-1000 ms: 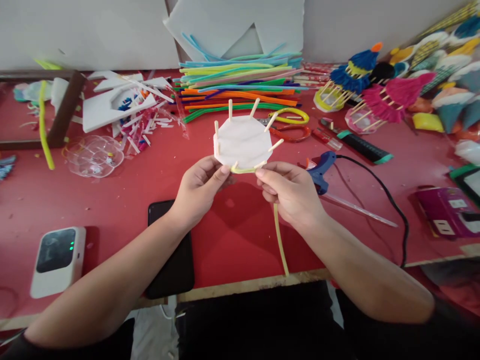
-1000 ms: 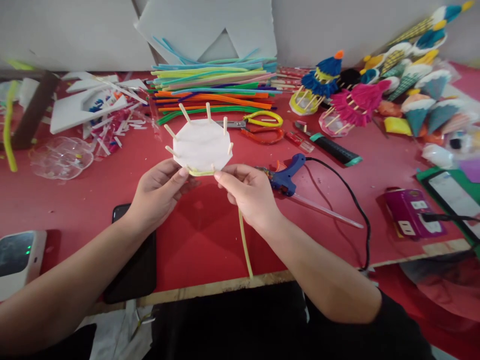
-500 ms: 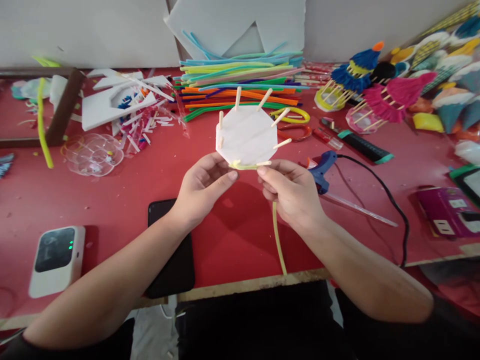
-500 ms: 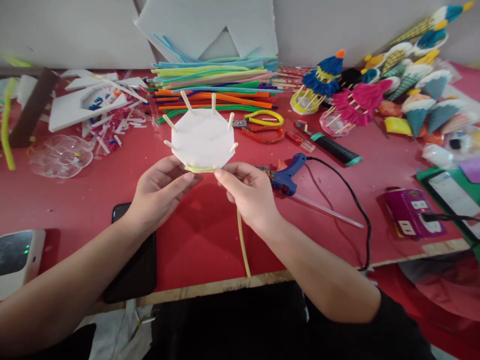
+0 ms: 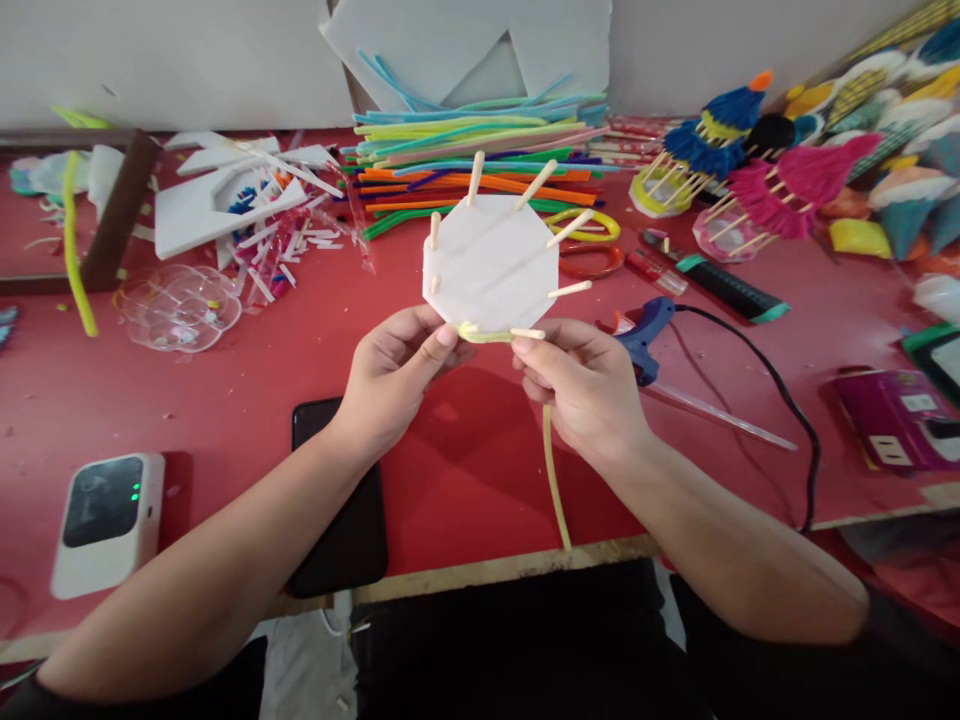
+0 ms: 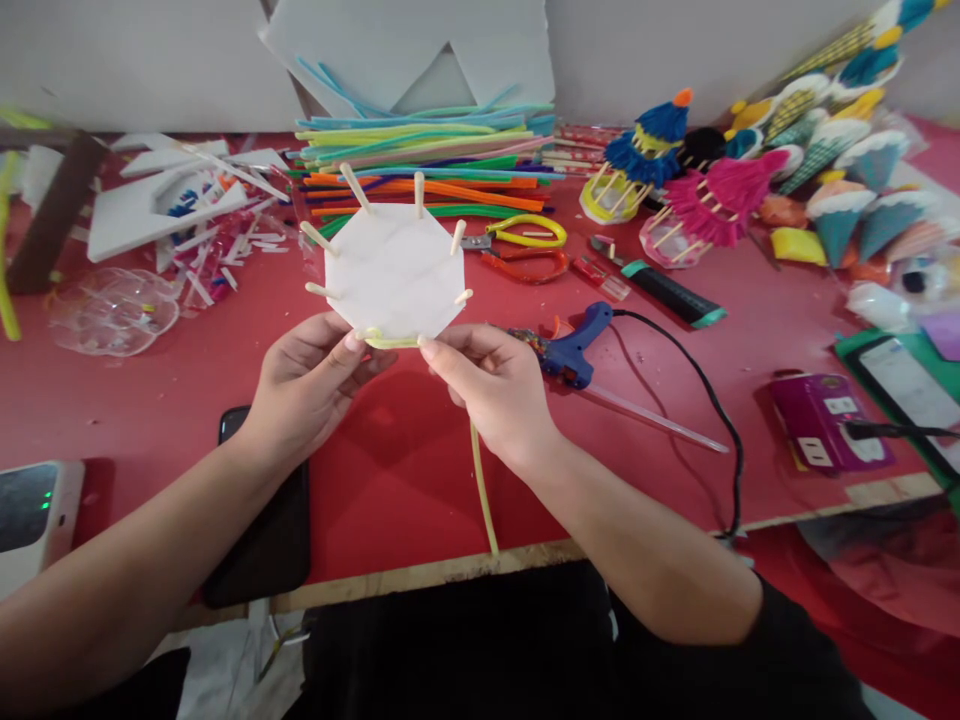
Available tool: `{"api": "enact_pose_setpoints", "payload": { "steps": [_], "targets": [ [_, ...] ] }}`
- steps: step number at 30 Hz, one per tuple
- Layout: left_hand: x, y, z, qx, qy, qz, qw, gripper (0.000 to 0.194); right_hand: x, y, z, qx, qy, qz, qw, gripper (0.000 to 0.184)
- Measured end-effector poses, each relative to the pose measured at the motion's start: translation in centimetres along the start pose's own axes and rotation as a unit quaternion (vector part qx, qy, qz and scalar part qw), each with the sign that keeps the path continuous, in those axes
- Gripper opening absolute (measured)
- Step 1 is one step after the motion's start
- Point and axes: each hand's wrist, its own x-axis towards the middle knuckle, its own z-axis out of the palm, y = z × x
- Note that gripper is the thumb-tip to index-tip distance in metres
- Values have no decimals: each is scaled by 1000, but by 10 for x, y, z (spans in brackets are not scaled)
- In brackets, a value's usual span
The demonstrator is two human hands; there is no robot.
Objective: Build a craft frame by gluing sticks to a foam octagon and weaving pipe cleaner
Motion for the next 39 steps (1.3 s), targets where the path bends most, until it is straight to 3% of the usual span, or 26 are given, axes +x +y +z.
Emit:
{"api": "enact_pose_setpoints", "payload": {
  "steps": [13,39],
  "targets": [
    [-4,0,4,7,-24,16,1000,30,-1,2,0,-38,22,-24,999,19],
    [-3,4,3,8,-3,-6,1000,22,-3,-1,0,-71,22,-46,996,18]
  ]
}}
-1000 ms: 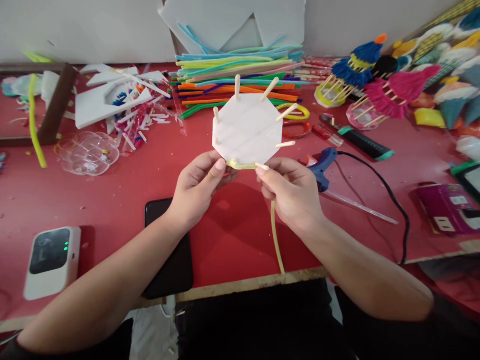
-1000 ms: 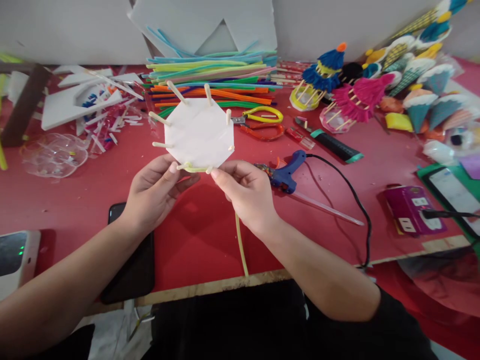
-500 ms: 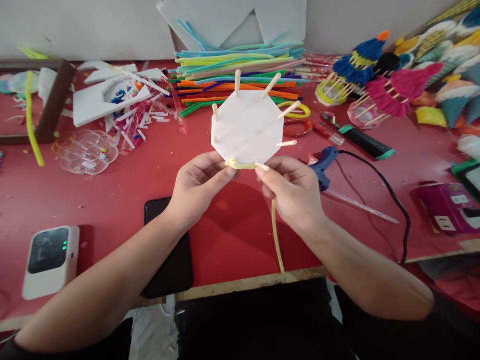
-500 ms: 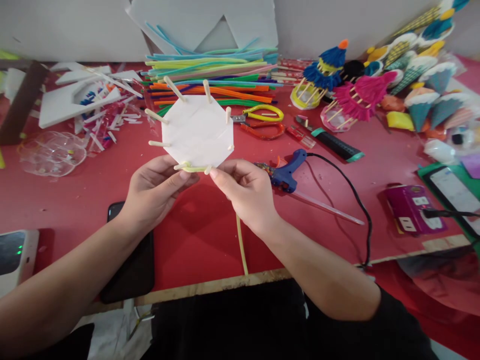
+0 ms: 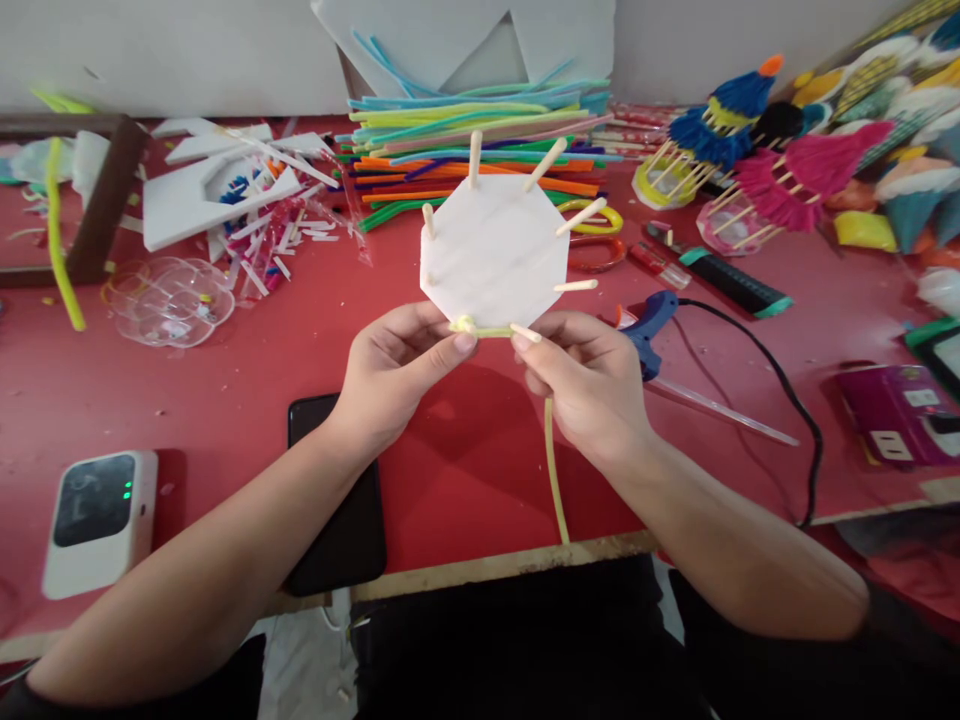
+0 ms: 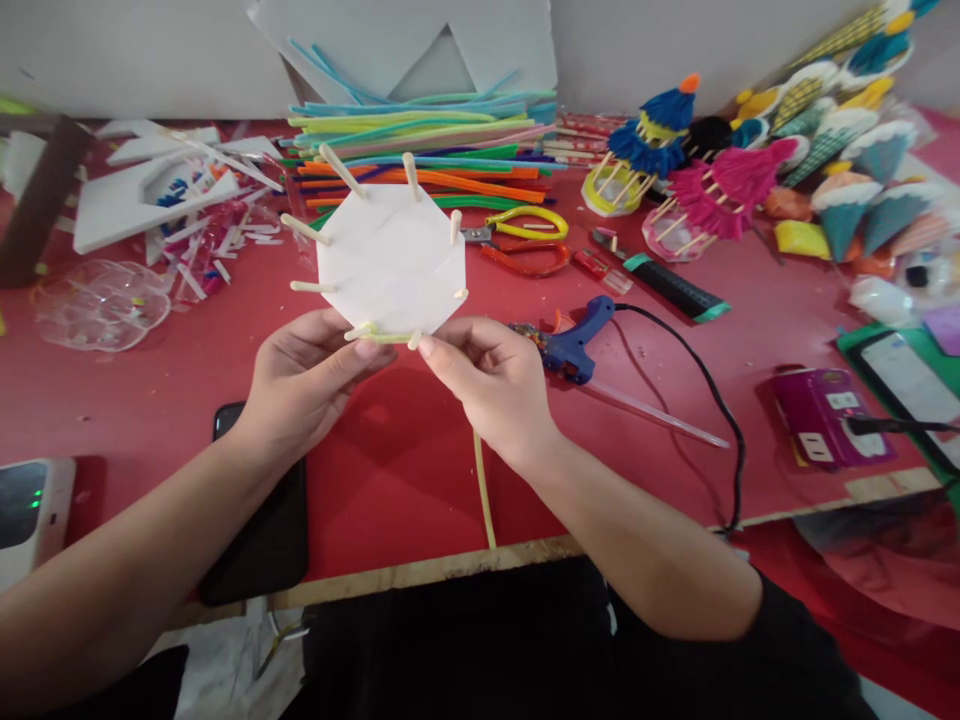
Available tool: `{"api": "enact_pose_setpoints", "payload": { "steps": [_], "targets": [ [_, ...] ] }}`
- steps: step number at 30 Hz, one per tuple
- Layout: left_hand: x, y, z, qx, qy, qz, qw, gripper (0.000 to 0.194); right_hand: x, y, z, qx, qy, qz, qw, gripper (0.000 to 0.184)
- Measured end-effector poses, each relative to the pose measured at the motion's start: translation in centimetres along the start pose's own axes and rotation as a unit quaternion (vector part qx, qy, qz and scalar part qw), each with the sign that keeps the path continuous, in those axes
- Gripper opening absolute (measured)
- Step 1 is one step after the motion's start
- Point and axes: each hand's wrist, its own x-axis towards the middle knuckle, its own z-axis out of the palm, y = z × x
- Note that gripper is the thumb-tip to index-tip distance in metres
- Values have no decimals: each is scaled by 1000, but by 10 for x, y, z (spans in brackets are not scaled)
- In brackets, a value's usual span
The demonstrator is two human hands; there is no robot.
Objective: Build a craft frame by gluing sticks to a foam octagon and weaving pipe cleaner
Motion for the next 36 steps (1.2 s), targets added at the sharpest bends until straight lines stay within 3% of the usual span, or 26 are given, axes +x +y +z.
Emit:
{"api": "enact_pose_setpoints", "payload": {
  "steps": [14,18,24,36],
  "targets": [
    [2,1,-1,0,0,-19,1000,20,1,1,-1,7,-4,-20,1000,13],
    [2,-1,-2,-5,4,-14,1000,18,0,-4,0,-40,17,-27,999,14],
    [2,-2,-1,-6,9,-5,1000,18,-1,-10,3,-128,57,-117,983,12],
    [3,-5,-1,-30,13,-14,999,16,-2,-8,2,-156,37,-125,979,17]
  ]
}}
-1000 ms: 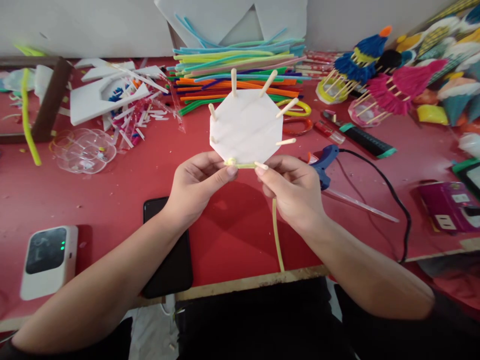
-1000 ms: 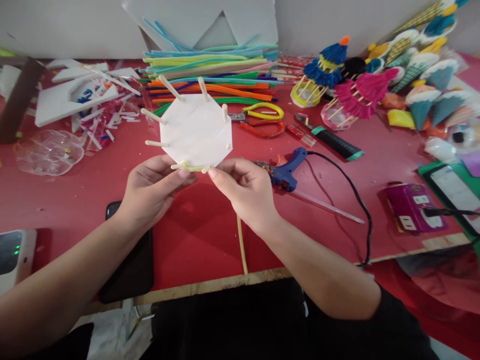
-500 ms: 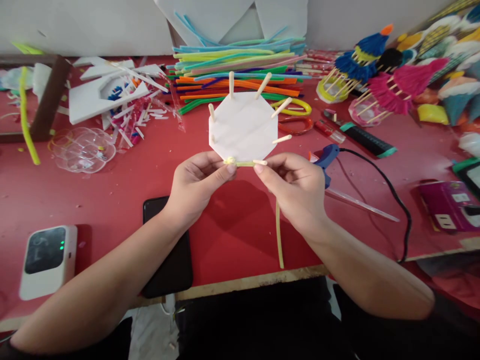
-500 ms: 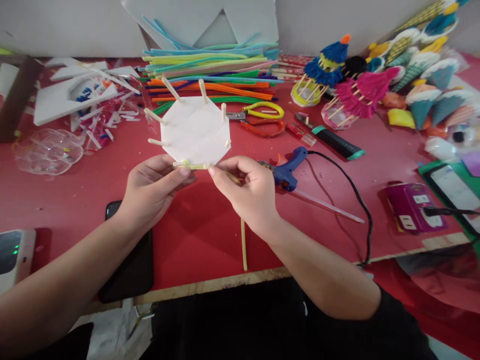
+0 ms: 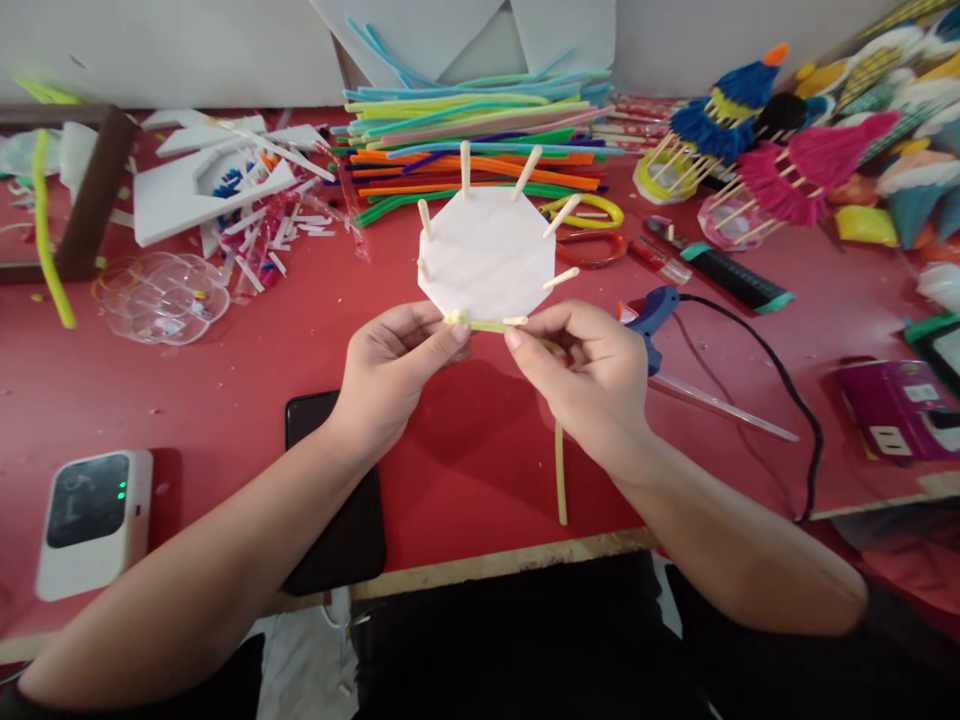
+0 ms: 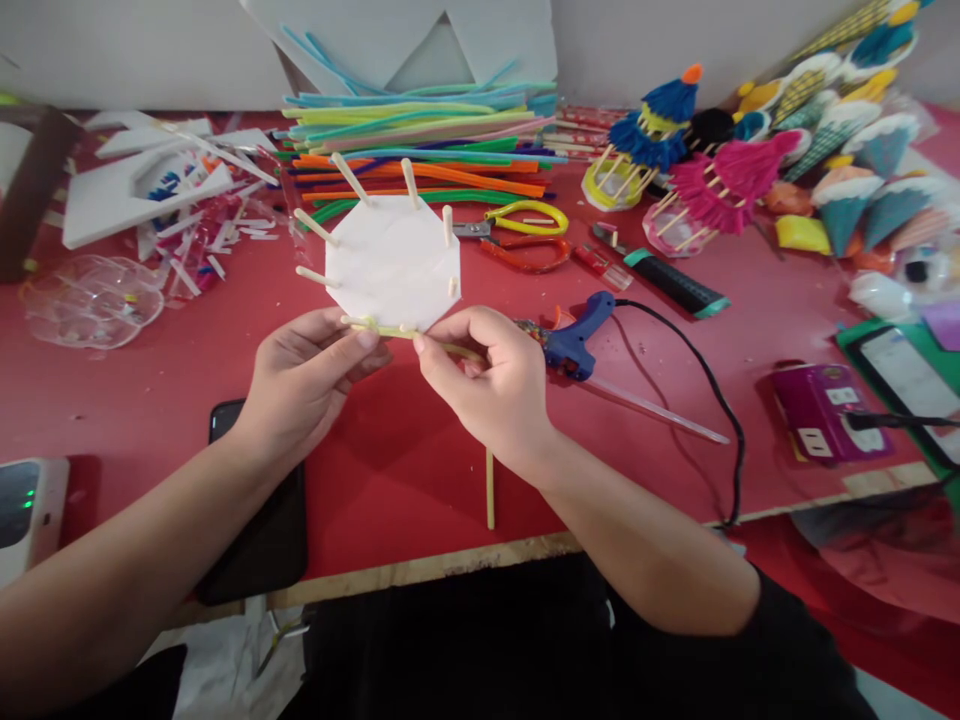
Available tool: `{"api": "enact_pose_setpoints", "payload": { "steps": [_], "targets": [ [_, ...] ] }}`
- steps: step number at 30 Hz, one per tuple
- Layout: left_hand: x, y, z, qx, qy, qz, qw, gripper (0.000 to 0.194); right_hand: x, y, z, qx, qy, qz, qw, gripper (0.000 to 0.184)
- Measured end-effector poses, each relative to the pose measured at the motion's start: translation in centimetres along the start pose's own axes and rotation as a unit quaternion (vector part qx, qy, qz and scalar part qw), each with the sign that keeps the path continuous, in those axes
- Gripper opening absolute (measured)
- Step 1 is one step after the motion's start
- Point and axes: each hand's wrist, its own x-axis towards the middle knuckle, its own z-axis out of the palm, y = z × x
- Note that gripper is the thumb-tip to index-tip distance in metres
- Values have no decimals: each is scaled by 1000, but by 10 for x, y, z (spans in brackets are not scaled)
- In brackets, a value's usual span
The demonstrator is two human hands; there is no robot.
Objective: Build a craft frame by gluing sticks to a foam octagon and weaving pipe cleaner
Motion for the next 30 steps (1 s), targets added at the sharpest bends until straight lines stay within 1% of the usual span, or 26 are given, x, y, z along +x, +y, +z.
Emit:
{"api": "enact_pose_setpoints", "payload": {
  "steps": [6,9,12,15,17,21,24,30],
  "targets": [
    [0,2,-1,30,5,12,999,20,0,-3,1,9,7,21,1000,18],
    [1,2,-1,33,5,20,999,20,2,-1,0,24,-1,49,999,17],
    [1,2,-2,32,0,25,999,19,6,2,-2,82,-42,117,989,14],
    [1,2,-2,33,-6,20,999,19,10,5,-2,183,-77,207,958,14],
    [1,2,-2,31,-10,13,999,20,11,6,-1,223,-80,239,942,13],
    [1,1,0,14,-23,4,1000,20,10,5,1,243,-64,234,939,10],
    [1,-1,-1,11,-32,11,999,19,8,6,1,230,-59,216,947,9],
    [1,-3,-3,25,-39,32,998,24,5,9,0,187,-72,164,966,16]
  ]
}}
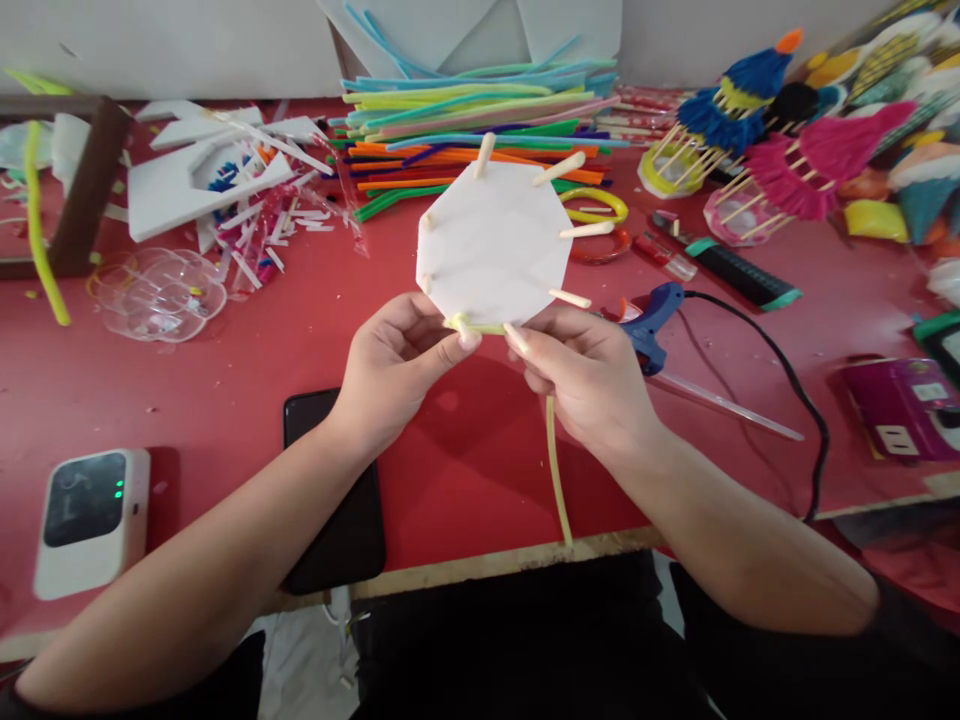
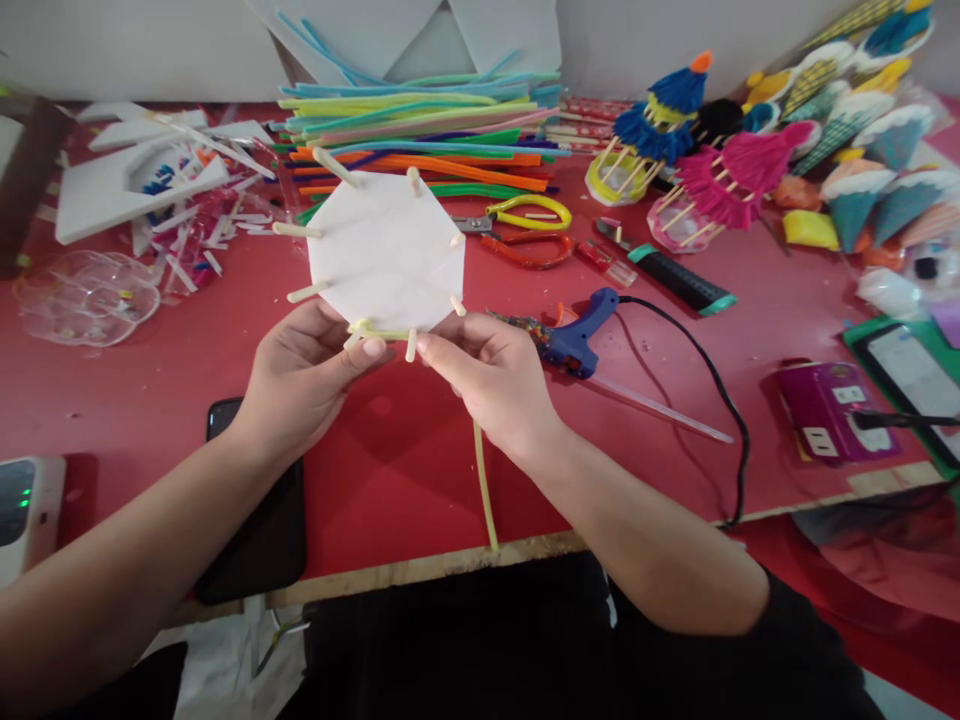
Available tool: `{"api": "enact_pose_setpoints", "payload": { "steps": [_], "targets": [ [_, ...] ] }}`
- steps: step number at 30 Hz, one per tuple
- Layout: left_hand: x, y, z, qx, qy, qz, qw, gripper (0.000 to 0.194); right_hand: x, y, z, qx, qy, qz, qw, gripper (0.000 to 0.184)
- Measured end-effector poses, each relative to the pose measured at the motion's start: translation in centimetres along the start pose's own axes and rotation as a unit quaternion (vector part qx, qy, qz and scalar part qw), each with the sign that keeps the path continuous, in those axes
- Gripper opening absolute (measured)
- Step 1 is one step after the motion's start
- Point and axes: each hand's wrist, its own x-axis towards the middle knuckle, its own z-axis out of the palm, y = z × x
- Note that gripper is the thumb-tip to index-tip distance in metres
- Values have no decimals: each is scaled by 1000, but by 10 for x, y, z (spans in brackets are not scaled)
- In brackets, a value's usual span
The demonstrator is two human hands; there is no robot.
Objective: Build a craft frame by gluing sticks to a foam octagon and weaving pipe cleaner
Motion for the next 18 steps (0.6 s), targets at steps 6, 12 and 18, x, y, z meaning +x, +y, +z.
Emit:
{"api": "enact_pose_setpoints", "payload": {
  "steps": [6,12,18],
  "targets": [
    [-2,2,2,30,15,-23,999,30,-2,0,-1,-3,-12,-12,1000,14],
    [-2,3,1,1,12,-36,999,30,-1,-1,1,22,-7,14,1000,12],
    [-2,5,2,-1,18,-36,999,29,3,-6,3,70,4,54,996,15]
  ]
}}
